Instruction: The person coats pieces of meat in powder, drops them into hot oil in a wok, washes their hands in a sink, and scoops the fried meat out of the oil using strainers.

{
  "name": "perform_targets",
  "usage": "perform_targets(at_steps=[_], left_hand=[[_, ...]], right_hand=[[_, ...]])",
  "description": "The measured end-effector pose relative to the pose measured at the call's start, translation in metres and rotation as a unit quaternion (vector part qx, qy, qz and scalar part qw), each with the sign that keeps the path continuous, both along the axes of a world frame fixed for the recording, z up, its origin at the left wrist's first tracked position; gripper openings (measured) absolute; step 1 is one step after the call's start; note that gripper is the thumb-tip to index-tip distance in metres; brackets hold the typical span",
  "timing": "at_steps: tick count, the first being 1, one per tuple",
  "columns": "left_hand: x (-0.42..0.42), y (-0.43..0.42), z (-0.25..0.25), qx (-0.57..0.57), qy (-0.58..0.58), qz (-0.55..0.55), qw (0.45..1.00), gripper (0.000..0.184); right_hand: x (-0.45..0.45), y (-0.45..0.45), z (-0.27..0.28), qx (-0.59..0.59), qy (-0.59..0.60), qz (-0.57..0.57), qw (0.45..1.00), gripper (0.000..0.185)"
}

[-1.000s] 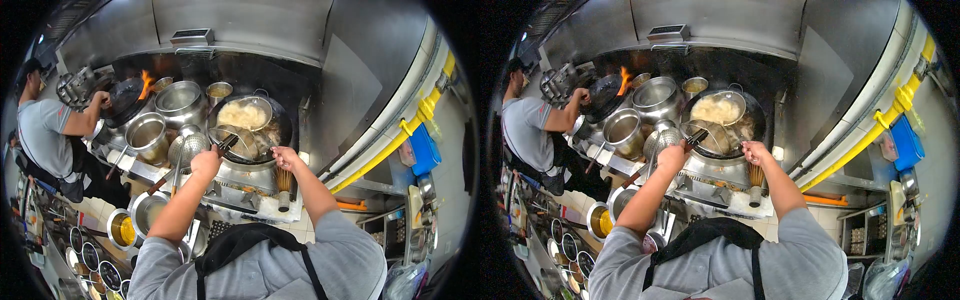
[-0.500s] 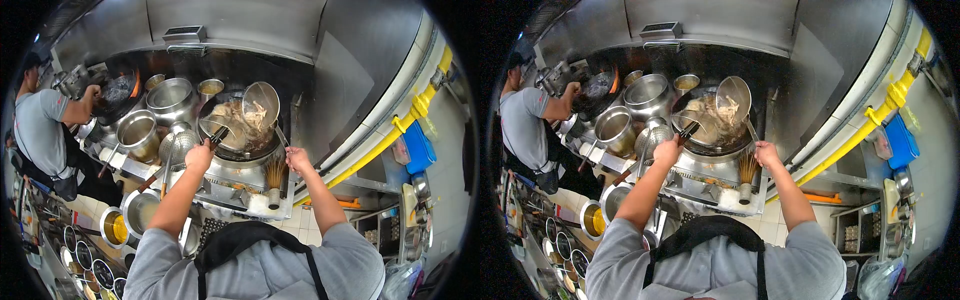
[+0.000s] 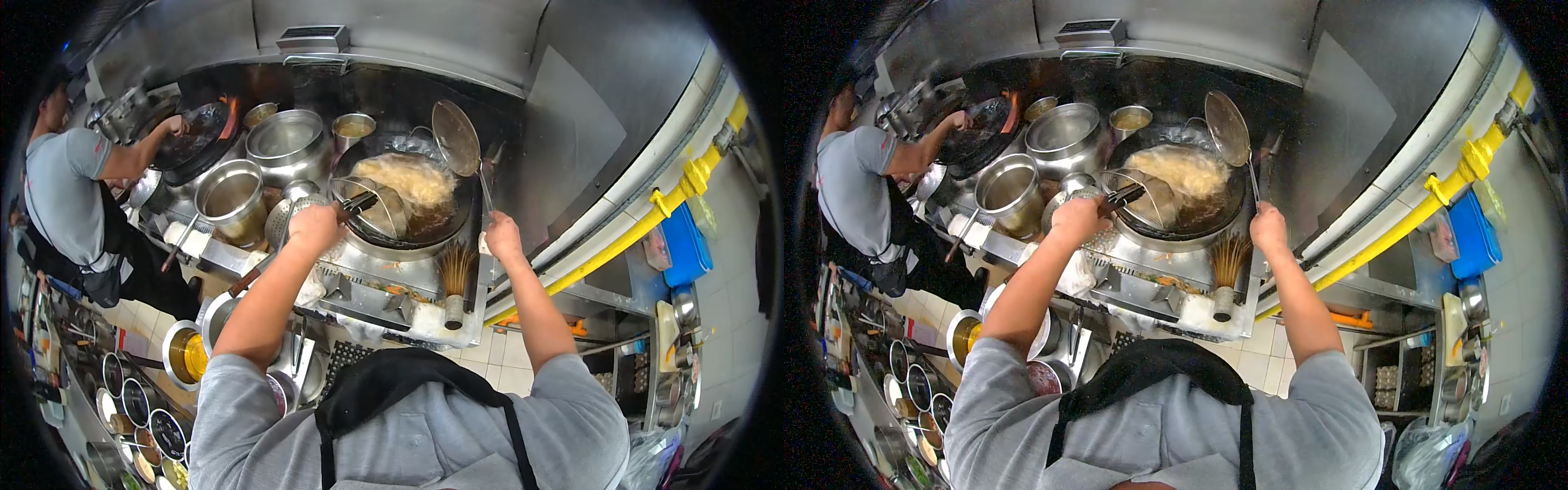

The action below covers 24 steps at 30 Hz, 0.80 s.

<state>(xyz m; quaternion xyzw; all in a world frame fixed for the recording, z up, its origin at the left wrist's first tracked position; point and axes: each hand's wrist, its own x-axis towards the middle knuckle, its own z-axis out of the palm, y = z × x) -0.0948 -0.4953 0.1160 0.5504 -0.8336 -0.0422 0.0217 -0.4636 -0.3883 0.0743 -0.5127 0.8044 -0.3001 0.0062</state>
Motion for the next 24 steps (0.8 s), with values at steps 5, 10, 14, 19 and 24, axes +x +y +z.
perform_targets(at_steps=[5, 10, 14, 19, 24], left_hand=[[-0.005, -0.005, 0.023, 0.035, 0.029, 0.026, 0.999, 0.034], [-0.021, 0.003, 0.030, 0.026, -0.013, 0.046, 0.998, 0.032], [-0.031, 0.007, 0.028, 0.048, -0.033, 0.051, 0.997, 0.035], [-0.050, 0.029, 0.029, 0.049, -0.040, 0.076, 0.995, 0.029], [-0.062, 0.054, 0.025, 0.035, -0.027, 0.091, 0.995, 0.026]], right_hand=[[-0.008, -0.014, -0.005, 0.113, 0.018, 0.043, 0.992, 0.025], [0.000, -0.013, 0.029, 0.223, -0.380, 0.013, 0.897, 0.015], [-0.026, -0.034, 0.031, 0.316, -0.531, 0.011, 0.786, 0.022], [-0.045, -0.074, -0.022, 0.342, -0.583, 0.128, 0.726, 0.008], [-0.032, -0.080, -0.050, 0.258, -0.702, 0.145, 0.648, 0.014]])
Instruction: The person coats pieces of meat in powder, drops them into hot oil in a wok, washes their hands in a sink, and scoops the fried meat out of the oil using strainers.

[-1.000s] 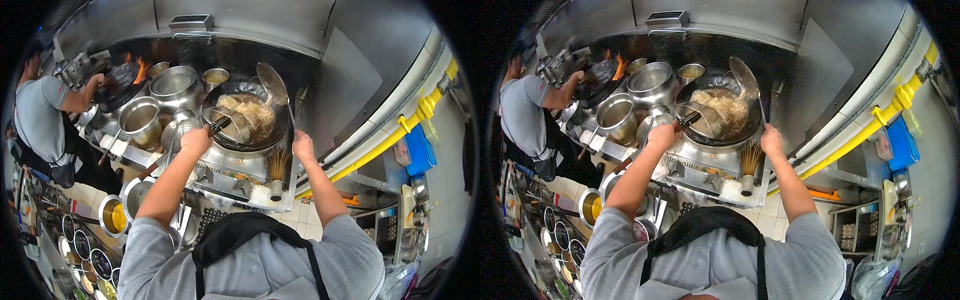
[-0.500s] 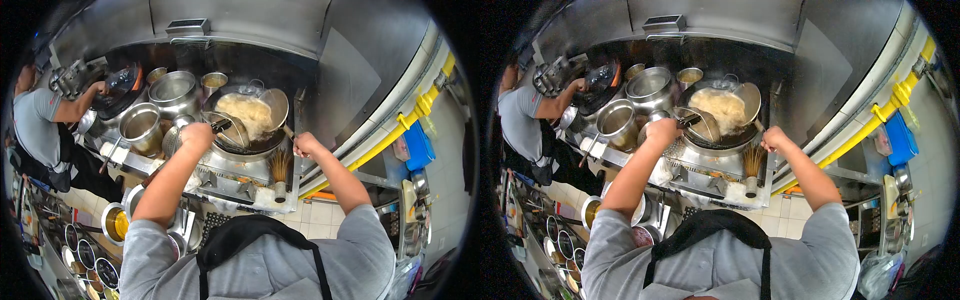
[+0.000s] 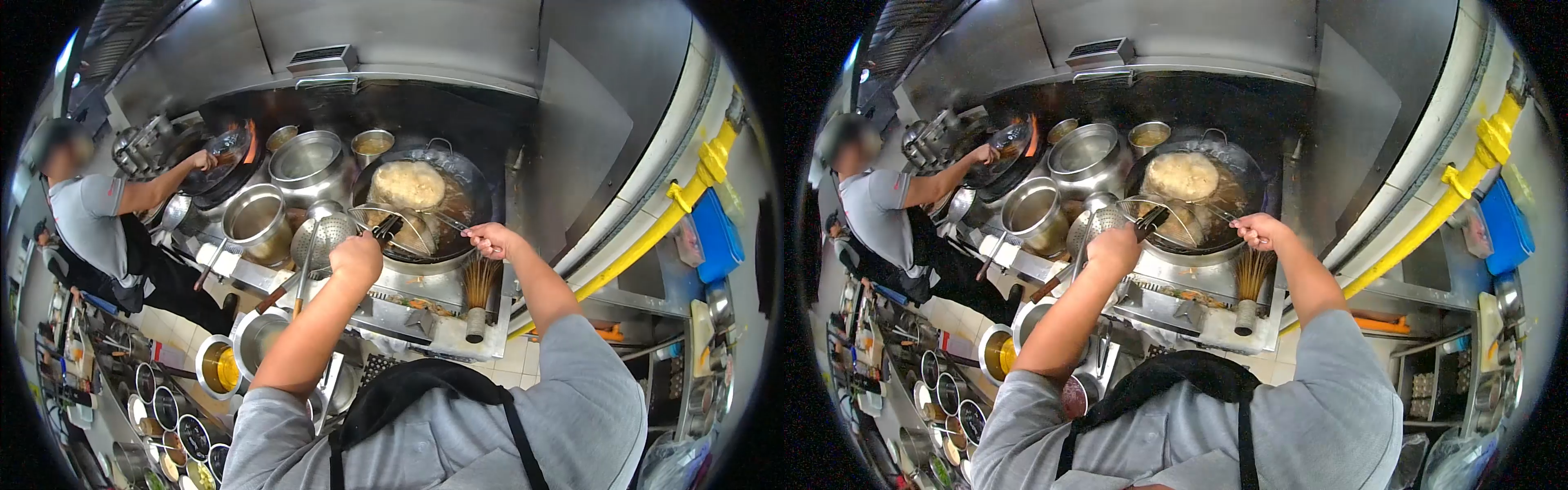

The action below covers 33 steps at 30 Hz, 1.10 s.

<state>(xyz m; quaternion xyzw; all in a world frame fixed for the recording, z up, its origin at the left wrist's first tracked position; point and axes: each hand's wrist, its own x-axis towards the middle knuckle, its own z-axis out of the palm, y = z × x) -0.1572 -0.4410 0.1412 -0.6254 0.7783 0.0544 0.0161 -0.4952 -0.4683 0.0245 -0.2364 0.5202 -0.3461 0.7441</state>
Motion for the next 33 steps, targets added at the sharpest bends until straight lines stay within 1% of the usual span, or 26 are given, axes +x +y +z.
perform_targets(at_steps=[1, 6, 8, 10, 11, 14, 15, 18, 22, 24, 26, 28, 30, 33], left_hand=[[0.001, 0.001, -0.004, 0.011, -0.006, -0.015, 1.000, 0.028], [-0.006, 0.009, -0.015, 0.005, -0.002, 0.008, 1.000, 0.033], [-0.006, 0.006, -0.024, 0.009, 0.003, 0.020, 1.000, 0.036], [-0.002, 0.004, -0.035, -0.008, -0.014, -0.001, 1.000, 0.038], [-0.002, 0.004, -0.034, -0.004, -0.015, 0.007, 1.000, 0.042], [-0.001, 0.008, -0.034, 0.012, -0.004, -0.007, 1.000, 0.044], [0.000, 0.007, -0.038, 0.012, -0.005, -0.011, 1.000, 0.050], [0.005, 0.006, -0.056, -0.006, 0.003, -0.016, 1.000, 0.049], [0.013, 0.000, -0.079, -0.017, 0.018, -0.013, 1.000, 0.048], [0.012, 0.002, -0.084, -0.036, 0.027, -0.021, 0.999, 0.046], [0.012, 0.002, -0.094, -0.025, 0.048, -0.002, 0.999, 0.047], [0.012, -0.001, -0.109, -0.048, 0.071, -0.012, 0.996, 0.053], [0.008, 0.003, -0.107, -0.031, 0.091, 0.002, 0.995, 0.053], [0.004, 0.004, -0.107, -0.026, 0.100, 0.007, 0.995, 0.051]], right_hand=[[0.003, 0.000, -0.004, -0.009, -0.005, -0.014, 1.000, 0.014], [0.015, 0.009, -0.001, -0.045, -0.020, -0.052, 0.997, 0.012], [0.016, 0.016, 0.007, -0.066, 0.010, -0.080, 0.995, 0.011], [0.013, 0.022, 0.013, -0.063, 0.007, -0.083, 0.994, 0.010], [0.009, 0.025, 0.014, -0.073, 0.018, -0.082, 0.994, 0.009], [0.001, 0.035, 0.019, -0.090, 0.040, -0.086, 0.991, 0.006], [0.000, 0.038, 0.021, -0.098, 0.048, -0.090, 0.990, 0.005], [-0.003, 0.046, 0.030, -0.095, 0.064, -0.095, 0.989, 0.004], [-0.004, 0.046, 0.039, -0.106, 0.095, -0.083, 0.986, 0.009], [0.000, 0.046, 0.046, -0.095, 0.088, -0.075, 0.989, 0.012], [0.008, 0.045, 0.052, -0.106, 0.086, -0.075, 0.988, 0.015], [0.020, 0.042, 0.058, -0.113, 0.097, -0.055, 0.987, 0.016], [0.034, 0.040, 0.072, -0.119, 0.114, -0.053, 0.985, 0.017], [0.068, 0.038, 0.104, -0.126, 0.140, -0.020, 0.982, 0.018]])
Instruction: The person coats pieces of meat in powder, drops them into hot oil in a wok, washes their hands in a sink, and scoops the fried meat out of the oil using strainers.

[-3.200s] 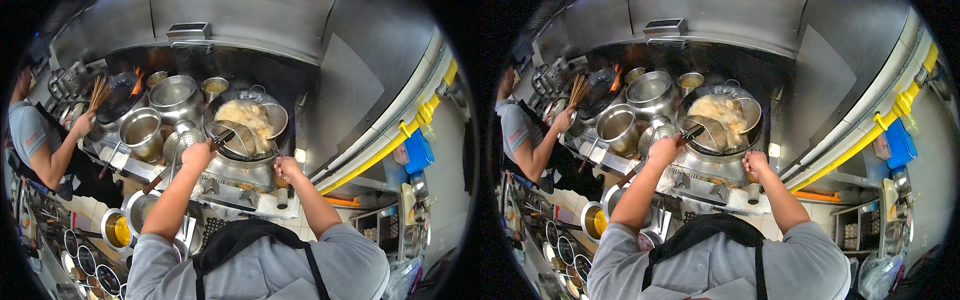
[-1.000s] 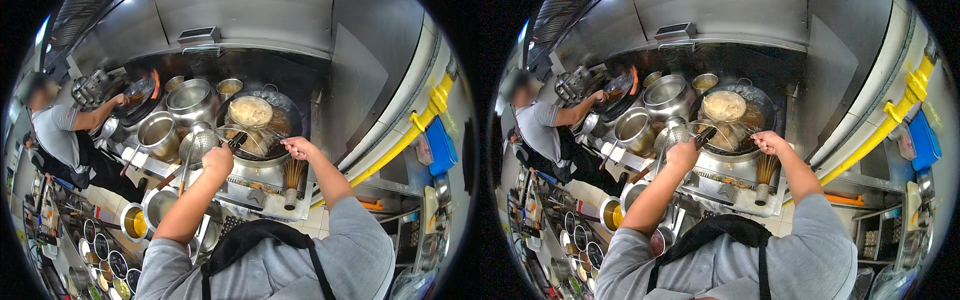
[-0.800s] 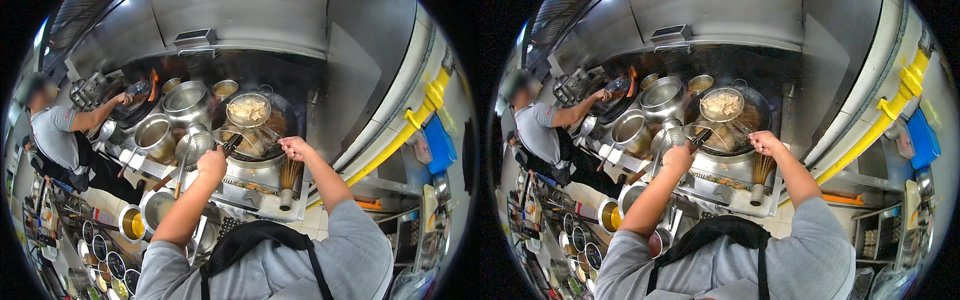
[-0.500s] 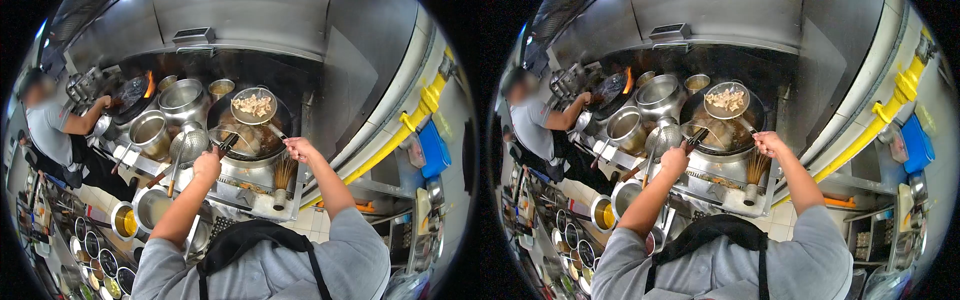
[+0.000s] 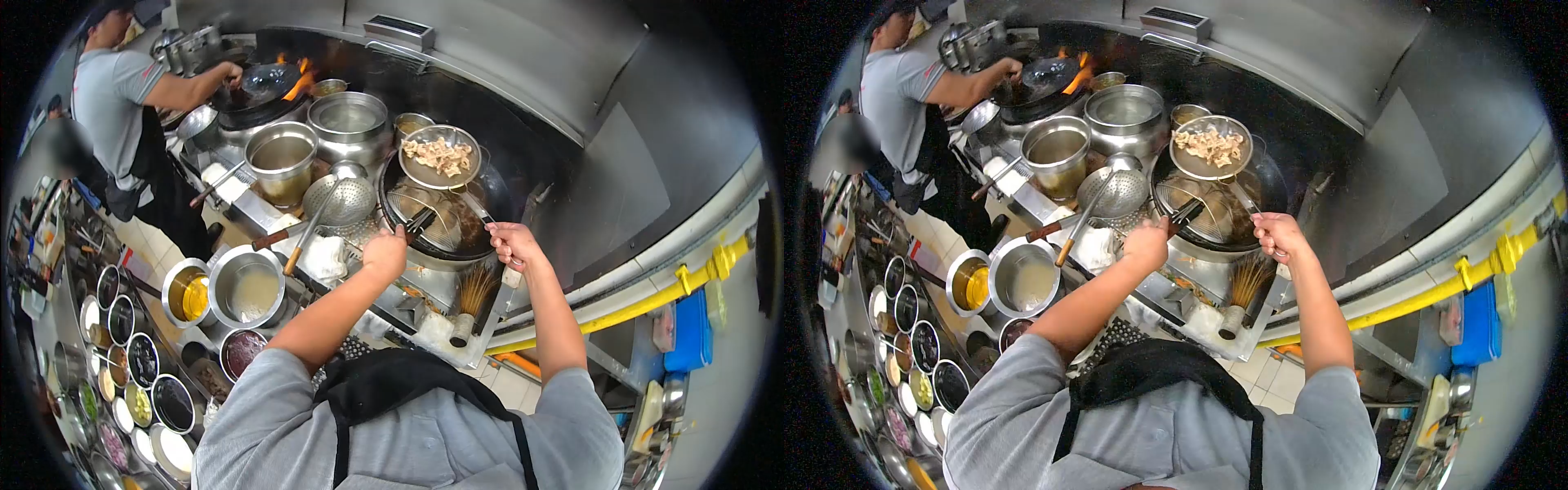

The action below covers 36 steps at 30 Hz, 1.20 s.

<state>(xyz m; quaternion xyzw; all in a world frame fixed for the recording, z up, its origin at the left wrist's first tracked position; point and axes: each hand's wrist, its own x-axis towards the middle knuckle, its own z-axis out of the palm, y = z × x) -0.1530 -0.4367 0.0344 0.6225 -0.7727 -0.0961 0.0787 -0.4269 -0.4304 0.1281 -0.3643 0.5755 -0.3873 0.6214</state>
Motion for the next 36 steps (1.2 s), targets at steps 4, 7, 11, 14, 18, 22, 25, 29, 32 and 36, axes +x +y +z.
perform_targets(at_steps=[4, 7, 11, 14, 18, 22, 25, 29, 32, 36], left_hand=[[0.003, 0.001, -0.005, -0.019, 0.035, -0.004, 0.999, 0.050], [0.004, 0.001, -0.008, -0.025, 0.050, 0.000, 0.998, 0.048], [0.003, 0.000, -0.011, -0.034, 0.067, 0.009, 0.997, 0.044], [-0.001, -0.003, -0.015, -0.043, 0.066, 0.025, 0.997, 0.035], [0.001, -0.006, -0.018, -0.056, 0.067, 0.025, 0.996, 0.030], [0.004, -0.009, -0.023, -0.058, 0.059, 0.028, 0.996, 0.031], [0.007, -0.010, -0.022, -0.076, -0.001, 0.026, 0.997, 0.031], [0.015, -0.030, -0.030, -0.118, -0.058, 0.005, 0.991, 0.033], [0.020, -0.048, -0.016, -0.140, -0.051, -0.016, 0.989, 0.027], [0.009, -0.070, 0.021, -0.091, -0.039, -0.049, 0.994, 0.025]], right_hand=[[0.049, -0.013, 0.029, 0.013, 0.060, 0.058, 0.996, 0.019], [0.086, -0.027, 0.049, 0.024, 0.146, 0.119, 0.982, 0.013], [0.137, -0.057, 0.066, 0.015, 0.383, 0.184, 0.905, 0.016], [0.201, -0.054, 0.094, 0.035, 0.434, 0.220, 0.873, 0.025], [0.241, -0.071, 0.082, 0.033, 0.585, 0.265, 0.766, 0.022], [0.264, -0.072, 0.081, -0.081, 0.765, 0.447, 0.456, 0.004], [0.253, -0.070, 0.087, -0.142, 0.807, 0.447, 0.358, 0.016], [0.184, -0.055, 0.112, -0.006, 0.657, 0.170, 0.735, 0.005], [0.100, -0.037, 0.096, -0.001, 0.569, 0.058, 0.820, 0.015], [-0.039, -0.017, 0.013, -0.071, 0.756, 0.204, 0.618, 0.011]])
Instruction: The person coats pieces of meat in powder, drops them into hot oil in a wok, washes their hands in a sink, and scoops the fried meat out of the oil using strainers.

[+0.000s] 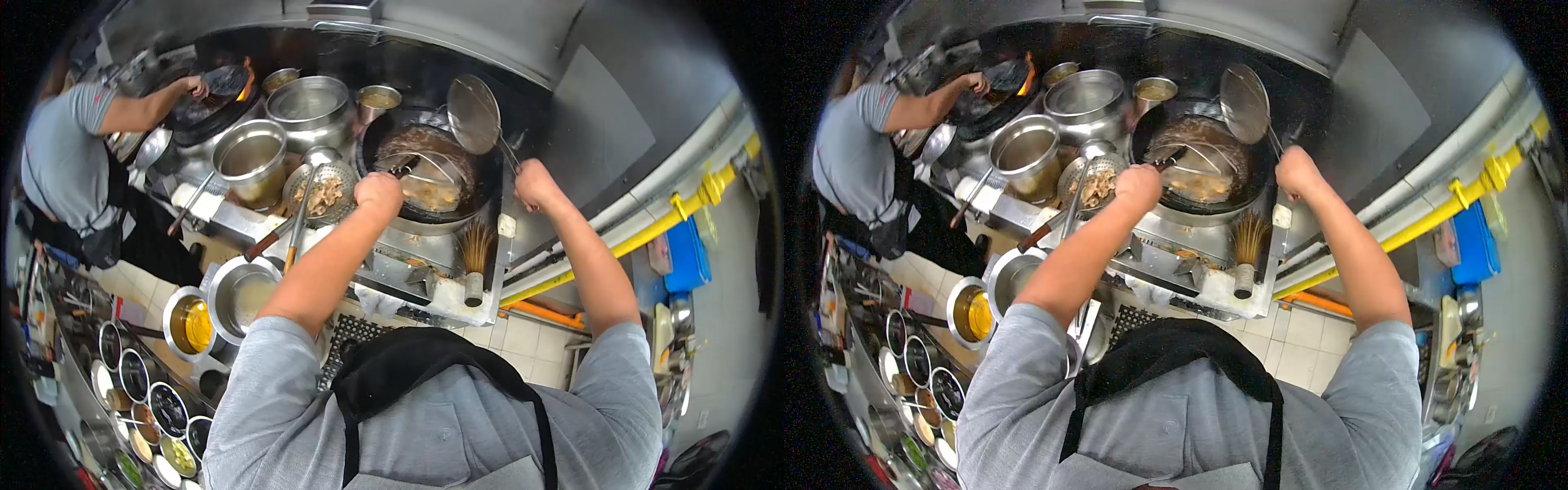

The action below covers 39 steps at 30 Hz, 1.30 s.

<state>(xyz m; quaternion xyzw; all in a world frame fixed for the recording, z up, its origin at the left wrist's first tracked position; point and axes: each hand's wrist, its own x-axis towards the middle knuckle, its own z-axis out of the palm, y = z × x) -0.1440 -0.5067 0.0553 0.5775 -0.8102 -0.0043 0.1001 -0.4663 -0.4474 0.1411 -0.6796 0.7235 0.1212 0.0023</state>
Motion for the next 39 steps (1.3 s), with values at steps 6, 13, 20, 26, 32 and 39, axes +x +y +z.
perform_targets(at_steps=[6, 13, 20, 26, 32, 39], left_hand=[[-0.013, -0.041, 0.040, 0.222, -0.066, -0.110, 0.967, 0.023], [-0.002, -0.031, 0.037, 0.495, 0.337, 0.097, 0.795, 0.014], [0.006, -0.024, 0.004, 0.694, 0.467, 0.131, 0.532, 0.019], [0.007, -0.035, -0.010, 0.726, 0.470, 0.125, 0.486, 0.014], [-0.008, -0.030, -0.010, 0.715, 0.472, 0.120, 0.502, 0.017], [-0.032, -0.030, -0.028, 0.744, 0.518, 0.065, 0.417, 0.018]], right_hand=[[-0.051, 0.057, -0.085, 0.053, -0.023, -0.009, 0.998, 0.008], [-0.002, 0.101, -0.136, -0.013, -0.173, 0.071, 0.982, 0.010], [0.083, 0.122, -0.091, -0.090, -0.619, -0.330, 0.707, 0.032], [0.078, 0.122, -0.127, -0.190, -0.445, -0.220, 0.847, 0.026], [0.095, 0.153, -0.103, -0.223, -0.274, -0.180, 0.918, 0.028], [0.098, 0.144, -0.111, -0.172, -0.258, -0.186, 0.932, 0.037]])
